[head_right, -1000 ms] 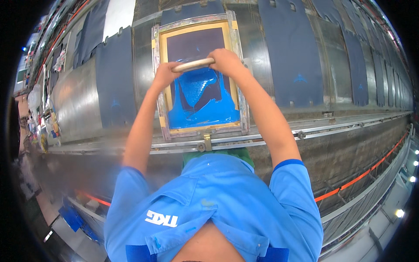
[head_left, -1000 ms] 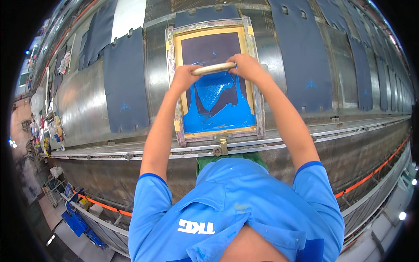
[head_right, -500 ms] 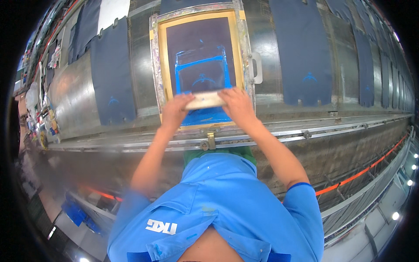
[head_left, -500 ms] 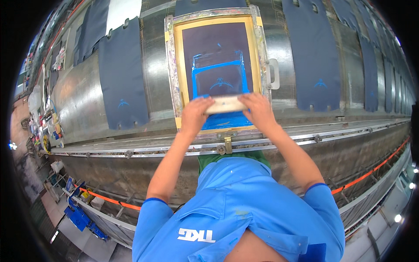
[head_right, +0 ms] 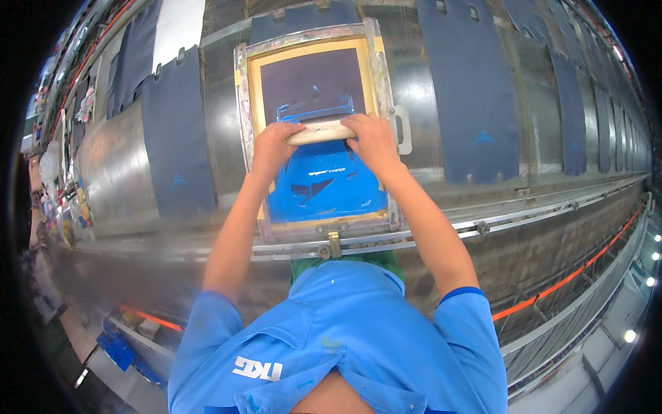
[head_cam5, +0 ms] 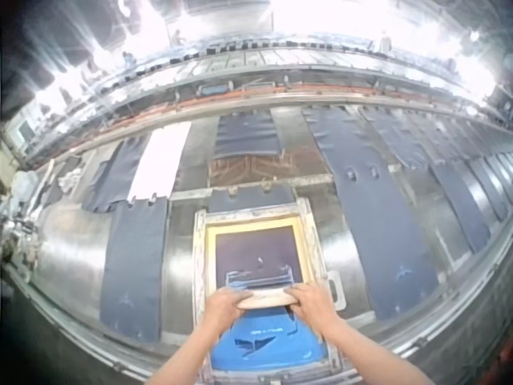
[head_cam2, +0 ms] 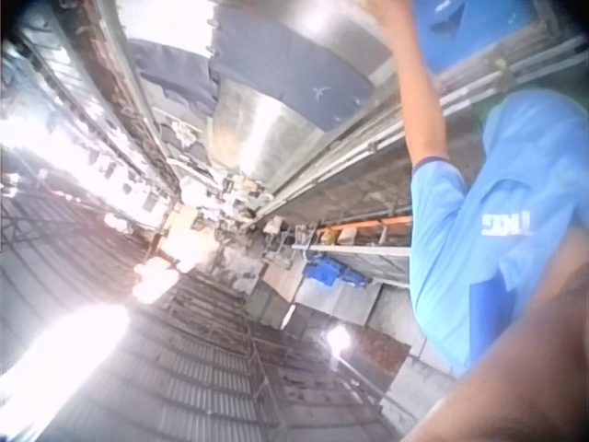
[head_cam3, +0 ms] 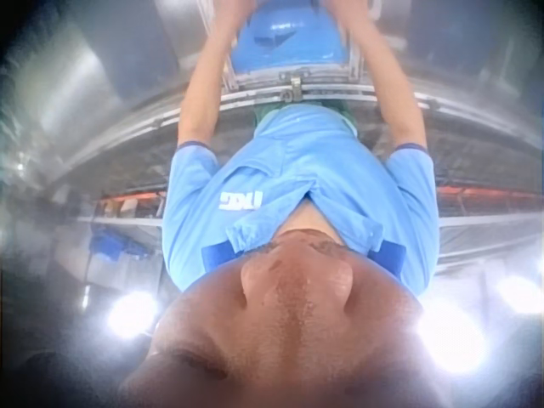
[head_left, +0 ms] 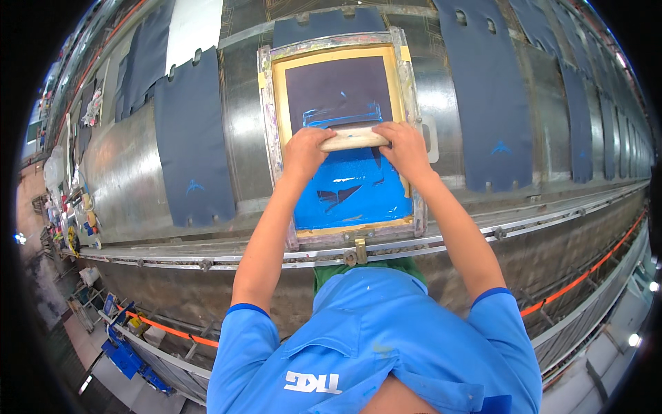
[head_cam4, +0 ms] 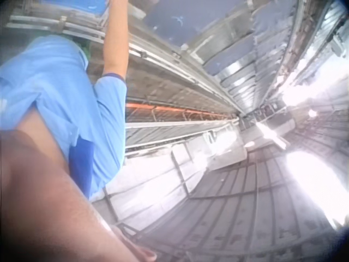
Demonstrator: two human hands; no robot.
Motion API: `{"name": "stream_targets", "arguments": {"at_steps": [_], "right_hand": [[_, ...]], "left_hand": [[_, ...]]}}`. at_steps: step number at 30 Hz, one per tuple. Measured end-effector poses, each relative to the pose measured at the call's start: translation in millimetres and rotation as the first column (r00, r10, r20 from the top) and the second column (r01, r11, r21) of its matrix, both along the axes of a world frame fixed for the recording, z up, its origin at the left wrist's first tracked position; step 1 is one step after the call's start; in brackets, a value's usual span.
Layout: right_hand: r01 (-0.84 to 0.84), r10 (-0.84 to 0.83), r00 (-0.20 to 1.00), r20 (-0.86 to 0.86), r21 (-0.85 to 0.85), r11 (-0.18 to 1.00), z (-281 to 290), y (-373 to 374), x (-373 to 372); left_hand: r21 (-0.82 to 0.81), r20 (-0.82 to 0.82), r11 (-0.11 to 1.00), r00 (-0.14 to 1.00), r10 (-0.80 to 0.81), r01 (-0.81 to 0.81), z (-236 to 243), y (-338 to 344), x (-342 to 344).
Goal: The person performs screen printing by applying blue ink to a mesh screen using a squeegee. They repeatedly pull the ink across the screen to saturate the mesh, then lift the screen to reveal a printed design on the fabric below. The person also moves the screen to a table to add more ink from a bottle before returning to the printing station.
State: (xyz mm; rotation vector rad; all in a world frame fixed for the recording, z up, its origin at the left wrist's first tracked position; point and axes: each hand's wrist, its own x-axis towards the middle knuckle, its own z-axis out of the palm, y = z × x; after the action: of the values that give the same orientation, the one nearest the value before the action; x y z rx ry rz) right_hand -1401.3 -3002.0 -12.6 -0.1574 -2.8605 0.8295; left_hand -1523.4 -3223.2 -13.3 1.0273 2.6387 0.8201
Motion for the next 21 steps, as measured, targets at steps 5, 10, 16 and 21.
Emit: {"name": "stream_targets", "arguments": {"at_steps": [5,10,16,21], "right_hand": [[-0.019,0.024,0.996,0.088,-0.056,0.998,7.9,-25.1,60.8],[-0.044,0.055,0.985,0.164,-0.066,0.997,14.8,-50.8,123.0],[0.191,-0.214,0.977,0.023,-0.554,0.81,-25.5,33.4,99.8],[0.508,-0.527,0.845,0.095,-0.451,0.734,-68.0,90.9,22.3]], "left_hand": [[0.065,0.014,0.998,1.0,-0.024,0.023,-2.7,-28.6,58.3],[0.053,0.006,0.998,1.0,-0.024,0.024,1.9,-56.6,129.3],[0.078,-0.05,0.997,0.999,-0.017,0.021,1.7,-66.4,153.0],[0.126,-0.057,0.991,0.998,-0.033,0.039,0.7,-59.9,155.8]]}}
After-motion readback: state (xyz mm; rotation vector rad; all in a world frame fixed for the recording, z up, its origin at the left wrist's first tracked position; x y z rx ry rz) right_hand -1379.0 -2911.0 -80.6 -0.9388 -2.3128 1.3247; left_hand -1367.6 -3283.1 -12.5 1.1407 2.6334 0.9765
